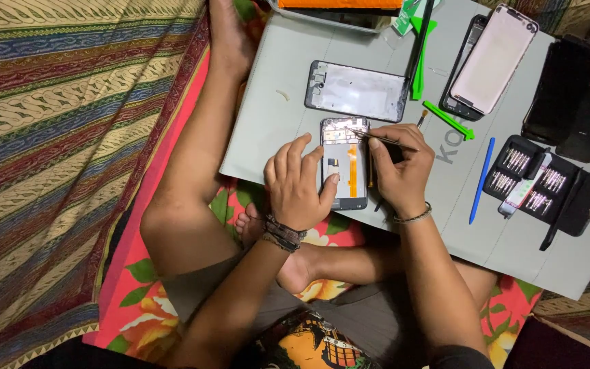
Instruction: Disassembling and repairing a smartphone by manipulating internal components with precision tools.
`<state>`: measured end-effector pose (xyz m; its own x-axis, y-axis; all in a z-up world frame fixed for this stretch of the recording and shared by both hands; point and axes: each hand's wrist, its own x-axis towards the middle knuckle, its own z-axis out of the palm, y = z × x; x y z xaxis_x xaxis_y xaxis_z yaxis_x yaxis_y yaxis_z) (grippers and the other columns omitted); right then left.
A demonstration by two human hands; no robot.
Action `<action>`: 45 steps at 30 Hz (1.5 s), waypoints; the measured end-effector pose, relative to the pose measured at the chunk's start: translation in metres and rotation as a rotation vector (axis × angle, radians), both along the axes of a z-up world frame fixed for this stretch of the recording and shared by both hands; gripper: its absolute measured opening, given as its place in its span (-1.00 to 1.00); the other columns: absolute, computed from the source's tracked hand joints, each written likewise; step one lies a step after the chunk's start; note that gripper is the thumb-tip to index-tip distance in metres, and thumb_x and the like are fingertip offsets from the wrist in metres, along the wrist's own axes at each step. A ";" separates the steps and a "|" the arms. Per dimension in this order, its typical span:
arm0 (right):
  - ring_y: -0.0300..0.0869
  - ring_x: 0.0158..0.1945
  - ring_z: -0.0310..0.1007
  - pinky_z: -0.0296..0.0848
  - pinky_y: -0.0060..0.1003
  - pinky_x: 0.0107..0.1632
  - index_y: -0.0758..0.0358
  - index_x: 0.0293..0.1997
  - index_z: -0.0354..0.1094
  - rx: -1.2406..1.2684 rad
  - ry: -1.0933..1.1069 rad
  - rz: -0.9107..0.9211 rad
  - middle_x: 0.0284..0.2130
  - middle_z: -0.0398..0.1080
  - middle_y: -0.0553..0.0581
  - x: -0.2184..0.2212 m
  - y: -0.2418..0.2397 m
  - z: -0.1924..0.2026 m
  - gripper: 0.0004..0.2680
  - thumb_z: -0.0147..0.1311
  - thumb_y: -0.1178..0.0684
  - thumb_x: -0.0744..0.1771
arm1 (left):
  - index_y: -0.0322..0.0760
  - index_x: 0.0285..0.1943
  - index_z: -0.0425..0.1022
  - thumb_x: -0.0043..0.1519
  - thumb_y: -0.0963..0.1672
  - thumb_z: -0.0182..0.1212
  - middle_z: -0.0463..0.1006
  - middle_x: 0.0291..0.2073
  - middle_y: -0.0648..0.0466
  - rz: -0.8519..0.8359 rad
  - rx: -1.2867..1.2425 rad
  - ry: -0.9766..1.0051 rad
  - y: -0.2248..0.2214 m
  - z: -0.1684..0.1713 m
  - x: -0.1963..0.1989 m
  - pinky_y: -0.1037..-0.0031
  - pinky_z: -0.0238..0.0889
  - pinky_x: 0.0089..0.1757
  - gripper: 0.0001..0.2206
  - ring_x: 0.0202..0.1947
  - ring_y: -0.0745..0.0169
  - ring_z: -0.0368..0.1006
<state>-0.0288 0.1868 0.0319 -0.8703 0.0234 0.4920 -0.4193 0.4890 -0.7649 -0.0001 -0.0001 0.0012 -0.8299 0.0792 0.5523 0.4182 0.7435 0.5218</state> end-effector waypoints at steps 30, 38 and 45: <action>0.17 -0.12 0.51 0.41 -0.03 -0.02 0.38 -0.13 0.53 0.035 0.052 -0.003 -0.26 0.55 0.30 -0.001 -0.001 0.000 -0.95 0.22 0.24 0.37 | -0.29 0.11 0.42 0.30 0.04 0.04 0.34 0.18 -0.14 -0.008 -0.007 -0.001 -0.001 0.000 0.000 0.08 -0.03 0.13 -0.62 0.21 -0.11 0.23; 0.14 -0.11 0.51 0.41 -0.04 -0.01 0.39 -0.14 0.54 0.027 0.057 -0.014 -0.26 0.55 0.29 0.000 -0.002 0.000 -0.95 0.22 0.24 0.36 | -0.29 0.12 0.41 0.30 0.04 0.04 0.34 0.19 -0.13 -0.006 -0.008 -0.015 -0.001 -0.001 0.001 0.08 -0.04 0.14 -0.62 0.22 -0.11 0.22; 0.08 -0.10 0.47 0.39 -0.10 0.00 0.44 -0.10 0.48 -0.053 0.157 -0.193 -0.25 0.51 0.29 0.002 0.000 -0.006 -0.91 0.20 0.22 0.37 | -0.29 0.12 0.41 0.28 0.03 0.07 0.34 0.19 -0.13 -0.013 0.002 -0.026 0.000 -0.002 0.000 0.06 -0.05 0.15 -0.62 0.22 -0.12 0.21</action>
<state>-0.0267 0.1871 0.0261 -0.7605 0.2111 0.6140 -0.4376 0.5320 -0.7249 -0.0001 0.0002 -0.0009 -0.8427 0.0890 0.5310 0.4141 0.7374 0.5336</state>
